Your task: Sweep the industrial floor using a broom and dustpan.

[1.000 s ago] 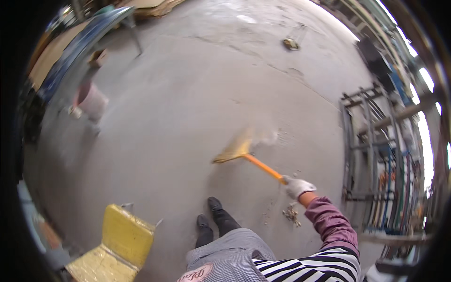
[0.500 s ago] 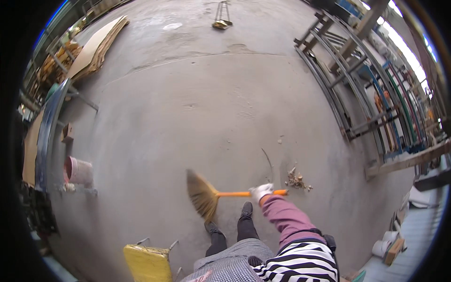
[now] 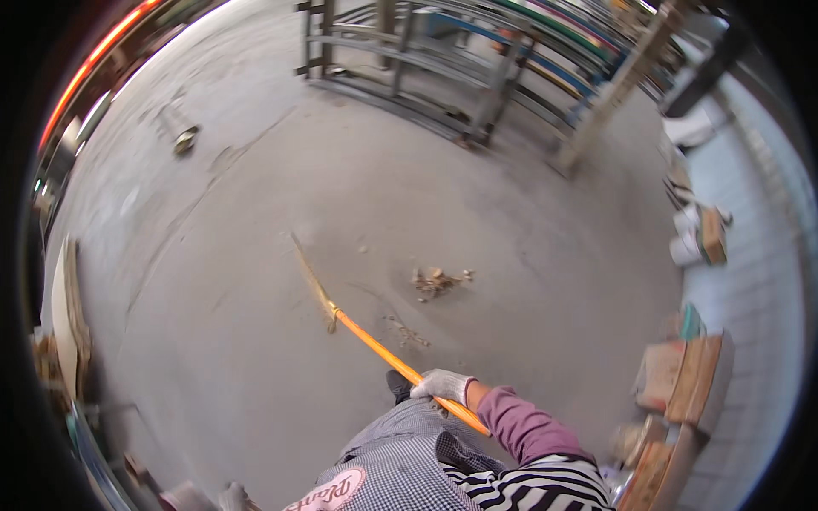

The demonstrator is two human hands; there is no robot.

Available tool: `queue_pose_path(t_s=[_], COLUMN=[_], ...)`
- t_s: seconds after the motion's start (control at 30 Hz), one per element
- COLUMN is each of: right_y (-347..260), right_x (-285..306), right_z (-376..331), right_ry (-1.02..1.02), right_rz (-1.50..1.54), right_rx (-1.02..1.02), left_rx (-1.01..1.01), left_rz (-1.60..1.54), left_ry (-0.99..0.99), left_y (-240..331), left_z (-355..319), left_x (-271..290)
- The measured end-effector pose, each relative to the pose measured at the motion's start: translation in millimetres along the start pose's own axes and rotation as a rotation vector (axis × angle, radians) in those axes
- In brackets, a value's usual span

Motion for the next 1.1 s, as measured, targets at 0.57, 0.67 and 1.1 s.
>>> queue_pose_path(t_s=[0.57, 0.67, 1.1], right_y=[362, 302, -169], right_x=[17, 5, -115], right_z=[-24, 26, 277], right_ry=[0.568, 0.497, 0.177], right_rz=[1.141, 1.078, 1.019], right_rx=[-0.145, -0.149, -0.018], left_rx=[-0.466, -0.399, -1.144], left_rz=[0.327, 0.276, 1.180], left_ry=[-0.177, -0.106, -0.045], left_y=[309, 288, 124], left_z=[75, 110, 345], left_x=[-37, 1, 214])
Point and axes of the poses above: each hand's wrist, its own z-axis towards the middle knuckle, its own x-axis out of the back of the hand, y = z × x, the point moved 3 cm from there along z, towards the middle knuckle, and after that the axes turned 6 degrees about -y, right-handed, at the moved point
